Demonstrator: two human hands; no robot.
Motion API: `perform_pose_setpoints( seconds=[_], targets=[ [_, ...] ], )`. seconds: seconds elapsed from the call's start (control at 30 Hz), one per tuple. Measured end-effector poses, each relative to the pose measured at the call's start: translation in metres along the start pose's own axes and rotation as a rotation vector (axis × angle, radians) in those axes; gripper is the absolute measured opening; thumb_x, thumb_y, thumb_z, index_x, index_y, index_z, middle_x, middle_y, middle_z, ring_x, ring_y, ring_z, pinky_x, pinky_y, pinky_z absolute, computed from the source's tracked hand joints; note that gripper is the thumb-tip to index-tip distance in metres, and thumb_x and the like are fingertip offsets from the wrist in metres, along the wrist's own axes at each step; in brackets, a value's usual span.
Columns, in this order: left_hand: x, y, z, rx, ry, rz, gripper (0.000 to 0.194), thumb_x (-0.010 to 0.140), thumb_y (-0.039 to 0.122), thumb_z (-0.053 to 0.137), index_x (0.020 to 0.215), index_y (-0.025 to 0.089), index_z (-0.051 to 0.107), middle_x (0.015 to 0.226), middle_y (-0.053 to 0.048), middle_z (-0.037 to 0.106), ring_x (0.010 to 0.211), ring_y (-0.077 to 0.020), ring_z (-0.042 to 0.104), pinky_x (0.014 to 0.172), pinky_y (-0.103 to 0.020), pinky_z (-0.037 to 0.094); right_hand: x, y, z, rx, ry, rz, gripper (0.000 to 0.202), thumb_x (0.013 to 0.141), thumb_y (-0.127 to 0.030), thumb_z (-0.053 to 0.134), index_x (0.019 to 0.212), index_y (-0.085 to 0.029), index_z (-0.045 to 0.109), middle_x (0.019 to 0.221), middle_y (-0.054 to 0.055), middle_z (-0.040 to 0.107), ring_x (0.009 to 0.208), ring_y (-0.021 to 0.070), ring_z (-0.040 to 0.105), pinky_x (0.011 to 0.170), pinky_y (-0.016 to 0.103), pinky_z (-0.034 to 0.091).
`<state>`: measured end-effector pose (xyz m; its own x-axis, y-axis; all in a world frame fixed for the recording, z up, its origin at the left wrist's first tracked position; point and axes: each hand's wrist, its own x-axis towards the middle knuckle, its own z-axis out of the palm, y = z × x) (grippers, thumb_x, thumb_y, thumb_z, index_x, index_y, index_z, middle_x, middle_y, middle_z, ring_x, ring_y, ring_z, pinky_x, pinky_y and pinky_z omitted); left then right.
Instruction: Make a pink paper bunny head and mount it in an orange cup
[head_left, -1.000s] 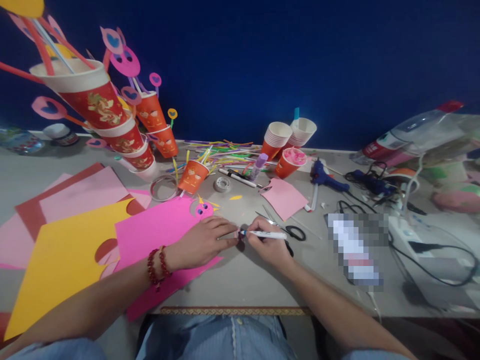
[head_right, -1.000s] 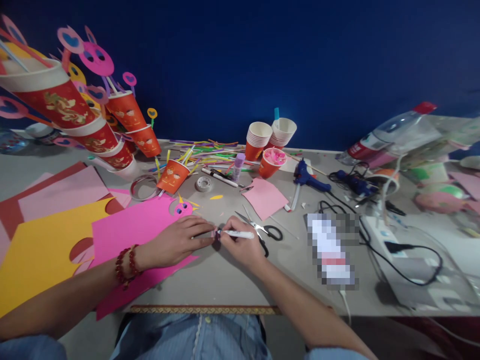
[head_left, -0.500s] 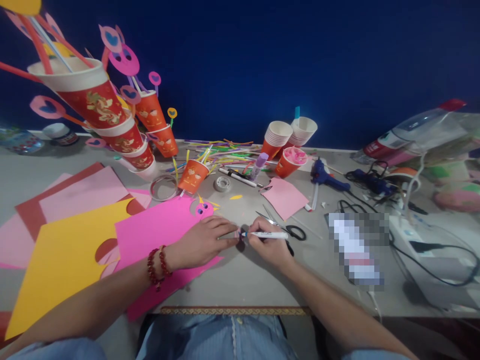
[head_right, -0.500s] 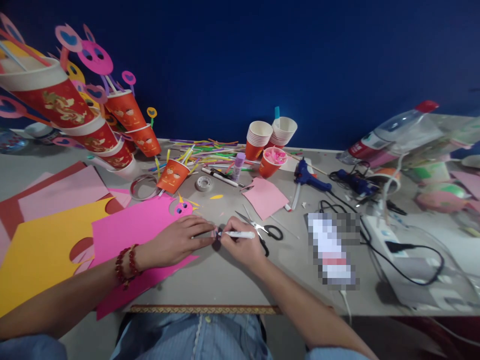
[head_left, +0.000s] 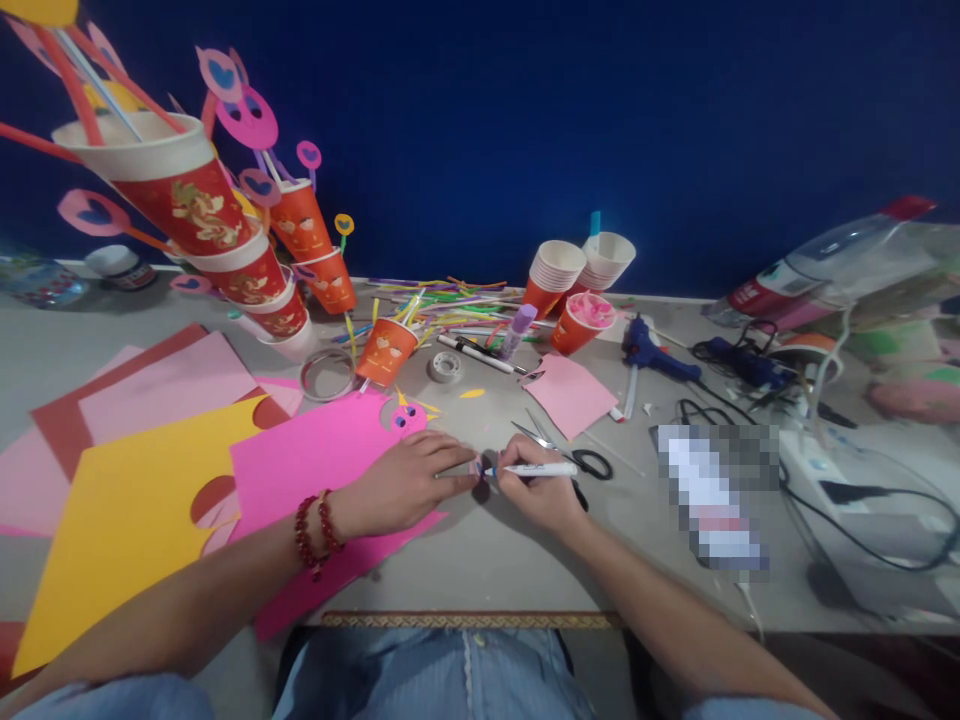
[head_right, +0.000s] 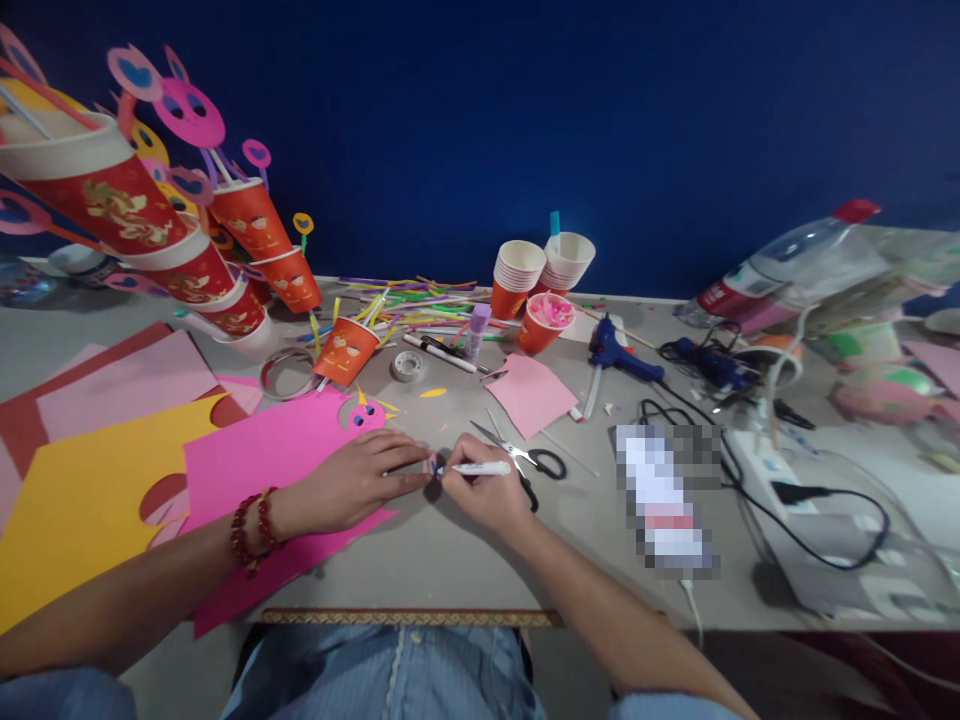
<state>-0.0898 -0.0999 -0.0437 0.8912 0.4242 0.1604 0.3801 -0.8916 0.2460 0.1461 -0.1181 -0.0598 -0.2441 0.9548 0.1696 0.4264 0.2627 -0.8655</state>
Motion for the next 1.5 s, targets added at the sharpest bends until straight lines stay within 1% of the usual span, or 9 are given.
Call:
perform_pose_setpoints(
  seconds=[0.33, 0.53, 1.03, 1.13, 1.27, 1.4, 1.5],
  targets=[
    [-0.0003, 0.0003, 0.0009, 0.002, 0.01, -0.004, 0.046, 0.089, 0.014, 0.056, 0.134, 0.02, 0.053, 0.137, -0.012, 0.057, 0.126, -0.0272, 0.05, 0.11, -0.046, 0.039, -0.0012, 0.0011, -0.0008, 0.023, -0.003, 0.013, 0.015, 0.073, -0.014, 0.056, 0.064, -0.022, 0.048, 0.057, -0.005, 0.05, 0.052, 0.012, 0.043, 0.052, 0.025, 0.033],
    [-0.0008, 0.0, 0.0011, -0.006, 0.012, -0.001, 0.047, 0.088, 0.013, 0.055, 0.135, 0.02, 0.052, 0.137, -0.012, 0.057, 0.127, -0.0273, 0.05, 0.11, -0.047, 0.039, -0.0011, 0.0012, -0.0007, 0.022, -0.017, -0.004, 0.015, 0.074, -0.014, 0.056, 0.064, -0.022, 0.048, 0.057, -0.004, 0.051, 0.054, 0.0126, 0.044, 0.053, 0.025, 0.034],
    [-0.001, 0.0002, 0.0007, -0.01, 0.011, -0.003, 0.047, 0.088, 0.012, 0.055, 0.135, 0.02, 0.052, 0.138, -0.012, 0.057, 0.126, -0.0272, 0.05, 0.11, -0.047, 0.039, -0.0004, -0.002, -0.0027, 0.051, -0.037, -0.004, 0.015, 0.073, -0.017, 0.056, 0.062, -0.022, 0.047, 0.056, -0.004, 0.049, 0.052, 0.0123, 0.041, 0.05, 0.026, 0.032],
    [-0.0012, -0.0002, 0.0012, -0.016, 0.023, 0.0, 0.049, 0.087, 0.011, 0.056, 0.135, 0.021, 0.052, 0.137, -0.012, 0.058, 0.126, -0.0269, 0.05, 0.11, -0.047, 0.039, 0.0002, -0.0037, -0.0029, 0.069, -0.024, -0.003, 0.015, 0.073, -0.016, 0.055, 0.061, -0.022, 0.047, 0.055, -0.004, 0.05, 0.051, 0.0128, 0.042, 0.05, 0.026, 0.032],
    [-0.001, -0.0006, 0.0015, -0.018, 0.014, -0.003, 0.049, 0.086, 0.011, 0.057, 0.135, 0.02, 0.052, 0.137, -0.012, 0.057, 0.127, -0.0274, 0.049, 0.11, -0.047, 0.04, 0.0012, -0.0045, -0.0021, 0.107, 0.041, 0.012, 0.016, 0.075, -0.015, 0.055, 0.063, -0.023, 0.049, 0.057, -0.003, 0.052, 0.052, 0.0139, 0.044, 0.051, 0.027, 0.035],
    [-0.0006, -0.0007, 0.0018, -0.018, 0.019, 0.003, 0.049, 0.087, 0.011, 0.056, 0.135, 0.021, 0.052, 0.137, -0.012, 0.057, 0.128, -0.0272, 0.049, 0.109, -0.047, 0.04, 0.001, -0.0025, -0.001, 0.037, 0.024, 0.018, 0.014, 0.078, -0.015, 0.057, 0.067, -0.023, 0.052, 0.06, -0.002, 0.056, 0.055, 0.0144, 0.048, 0.053, 0.027, 0.038],
    [-0.0004, -0.0005, 0.0014, -0.015, 0.02, 0.005, 0.049, 0.088, 0.012, 0.055, 0.136, 0.02, 0.051, 0.137, -0.012, 0.057, 0.128, -0.0271, 0.049, 0.109, -0.047, 0.04, 0.0009, -0.0024, -0.0011, -0.023, 0.012, 0.015, 0.013, 0.079, -0.017, 0.057, 0.068, -0.022, 0.054, 0.06, -0.003, 0.055, 0.055, 0.0136, 0.048, 0.054, 0.026, 0.037]
  ],
)
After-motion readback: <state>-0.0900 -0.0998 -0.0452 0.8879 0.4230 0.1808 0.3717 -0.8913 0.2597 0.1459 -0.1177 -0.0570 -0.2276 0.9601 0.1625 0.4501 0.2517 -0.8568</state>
